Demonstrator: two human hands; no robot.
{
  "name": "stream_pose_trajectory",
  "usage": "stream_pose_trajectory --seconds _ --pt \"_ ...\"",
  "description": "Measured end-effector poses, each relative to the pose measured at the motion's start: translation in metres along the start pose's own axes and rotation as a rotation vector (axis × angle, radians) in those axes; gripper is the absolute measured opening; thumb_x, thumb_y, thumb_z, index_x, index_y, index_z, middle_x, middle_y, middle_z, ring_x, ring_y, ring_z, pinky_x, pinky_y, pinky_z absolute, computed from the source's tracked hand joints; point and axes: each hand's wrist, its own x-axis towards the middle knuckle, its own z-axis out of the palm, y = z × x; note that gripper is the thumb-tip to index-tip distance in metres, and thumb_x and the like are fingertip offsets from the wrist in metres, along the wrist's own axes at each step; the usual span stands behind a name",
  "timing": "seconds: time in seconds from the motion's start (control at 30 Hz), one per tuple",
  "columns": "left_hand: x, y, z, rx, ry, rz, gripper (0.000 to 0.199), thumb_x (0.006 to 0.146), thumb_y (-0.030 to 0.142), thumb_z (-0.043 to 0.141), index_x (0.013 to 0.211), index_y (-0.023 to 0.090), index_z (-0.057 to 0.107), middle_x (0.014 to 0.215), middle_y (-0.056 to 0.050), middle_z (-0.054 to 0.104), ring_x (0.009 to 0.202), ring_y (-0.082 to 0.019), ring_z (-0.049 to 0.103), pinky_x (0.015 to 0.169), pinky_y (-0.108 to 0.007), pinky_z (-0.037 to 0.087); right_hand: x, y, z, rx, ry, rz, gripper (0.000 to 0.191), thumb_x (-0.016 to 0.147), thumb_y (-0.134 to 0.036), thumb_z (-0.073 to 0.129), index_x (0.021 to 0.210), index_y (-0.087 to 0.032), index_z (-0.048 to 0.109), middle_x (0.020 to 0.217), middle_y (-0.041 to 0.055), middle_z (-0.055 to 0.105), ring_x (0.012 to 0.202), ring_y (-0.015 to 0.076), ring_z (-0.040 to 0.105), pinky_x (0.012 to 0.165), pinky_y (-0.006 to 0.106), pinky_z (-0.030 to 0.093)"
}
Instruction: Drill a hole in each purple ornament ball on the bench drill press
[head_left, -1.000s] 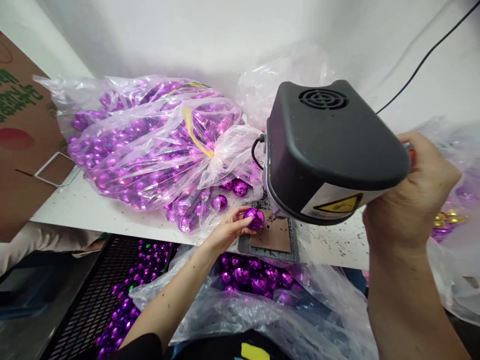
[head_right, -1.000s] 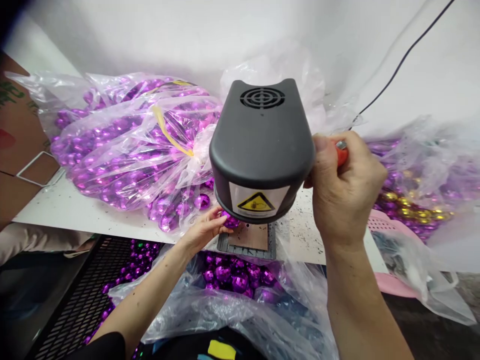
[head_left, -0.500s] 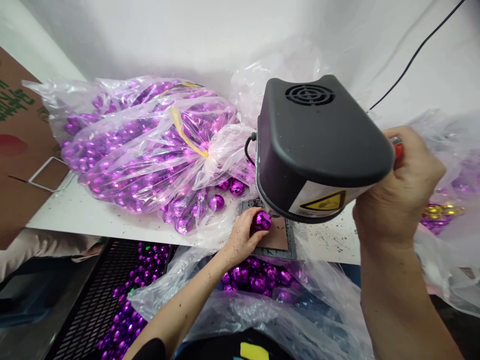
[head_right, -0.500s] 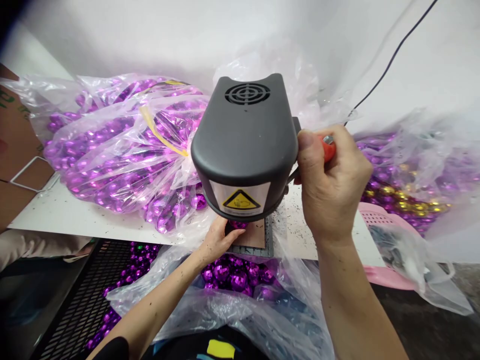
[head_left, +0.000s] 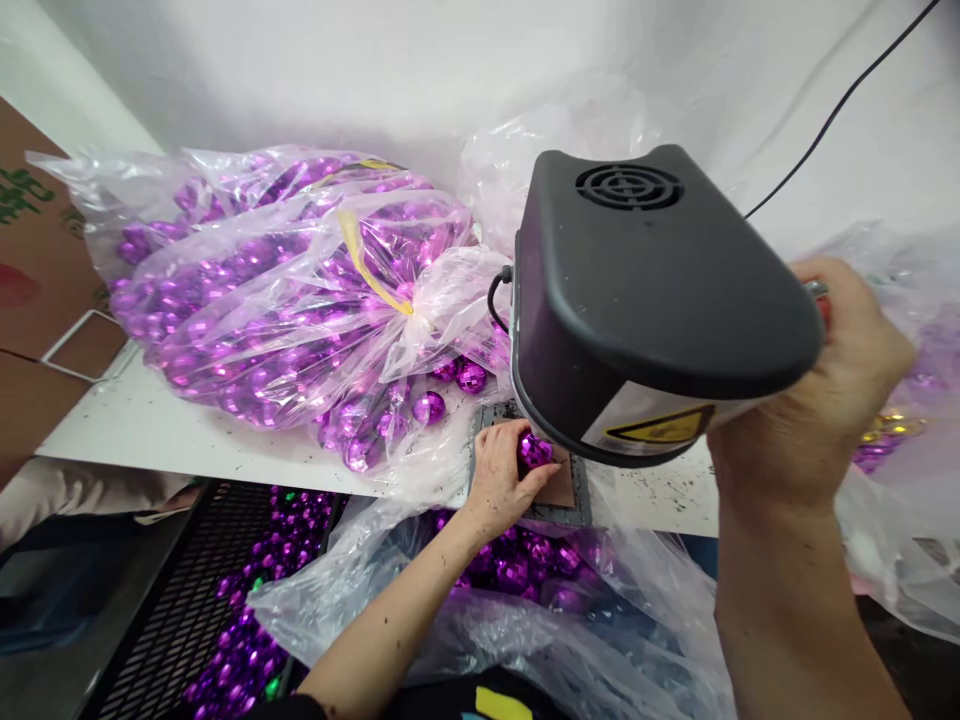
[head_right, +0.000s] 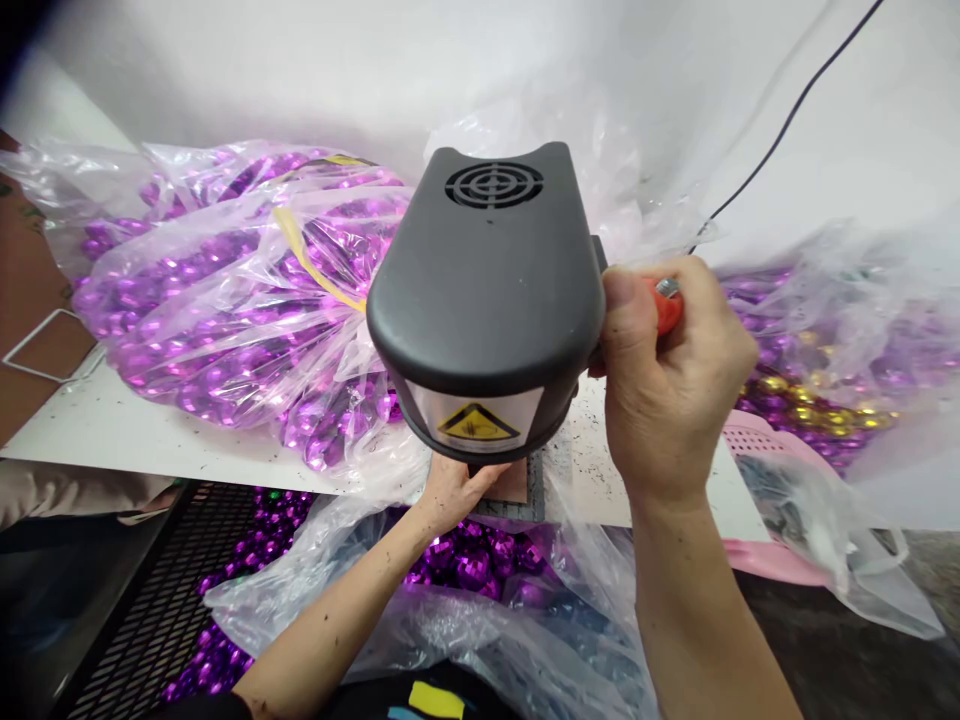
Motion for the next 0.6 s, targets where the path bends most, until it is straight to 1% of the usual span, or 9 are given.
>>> stream_pose_trajectory --seconds 0.13,0.2,0.33,0.4,0.5,0.6 --pt "-0.001 0.002 -0.001 0.022 -0.061 0.01 0.036 0.094 0.037 0.064 0.127 0.023 0.062 0.125 -0.011 0.067 0.125 -0.031 0.057 0.12 -0.06 0.03 0.0 0.003 -0.002 -0.013 -0.02 -0.012 0.034 0.091 -0.043 0.061 0.079 -0.011 0.061 0.067 -0.0035 0.044 0.067 0.0001 0.042 0.06 0.014 0.032" --pt "-0.002 0.002 -0.001 0.021 -0.07 0.013 0.035 0.095 0.036 0.062 0.127 0.024 0.062 0.125 -0.011 0.067 0.125 -0.03 0.057 0.122 -0.061 0.027 -0.003 0.004 -0.003 -0.025 -0.022 -0.029 0.031 0.091 -0.042 0.062 0.082 -0.012 0.062 0.068 -0.0034 0.046 0.068 0.0 0.043 0.061 0.014 0.033" --pt "-0.003 0.001 -0.002 0.019 -0.072 0.017 0.035 0.094 0.036 0.061 0.127 0.024 0.061 0.125 -0.011 0.066 0.125 -0.03 0.057 0.124 -0.062 0.022 -0.02 0.001 -0.014 -0.114 0.035 -0.165 0.028 0.094 -0.04 0.058 0.085 -0.015 0.064 0.069 -0.0033 0.052 0.063 -0.0007 0.043 0.059 0.016 0.033" --pt "-0.003 0.002 -0.003 0.026 -0.075 0.016 0.037 0.094 0.037 0.061 0.129 0.024 0.06 0.126 -0.011 0.066 0.126 -0.03 0.056 0.125 -0.062 0.019 -0.034 0.0 -0.023 -0.166 0.042 -0.216 0.022 0.093 -0.036 0.059 0.087 -0.016 0.065 0.074 -0.0018 0.059 0.064 0.0013 0.047 0.059 0.019 0.037" --pt "-0.002 0.005 -0.006 0.054 -0.098 0.0 0.041 0.095 0.038 0.059 0.133 0.024 0.057 0.126 -0.011 0.065 0.128 -0.03 0.055 0.127 -0.063 0.012 -0.056 0.002 -0.038 -0.194 -0.018 -0.251 0.016 0.088 -0.032 0.063 0.089 -0.016 0.066 0.08 0.0014 0.065 0.065 0.0062 0.052 0.061 0.025 0.042" --pt "-0.002 0.007 -0.007 0.077 -0.123 -0.003 0.042 0.095 0.038 0.059 0.133 0.022 0.054 0.126 -0.012 0.065 0.127 -0.031 0.056 0.126 -0.064 0.007 -0.073 0.01 -0.048 -0.166 -0.111 -0.256 0.013 0.081 -0.026 0.068 0.087 -0.016 0.064 0.078 0.0023 0.064 0.064 0.0097 0.055 0.058 0.028 0.041"
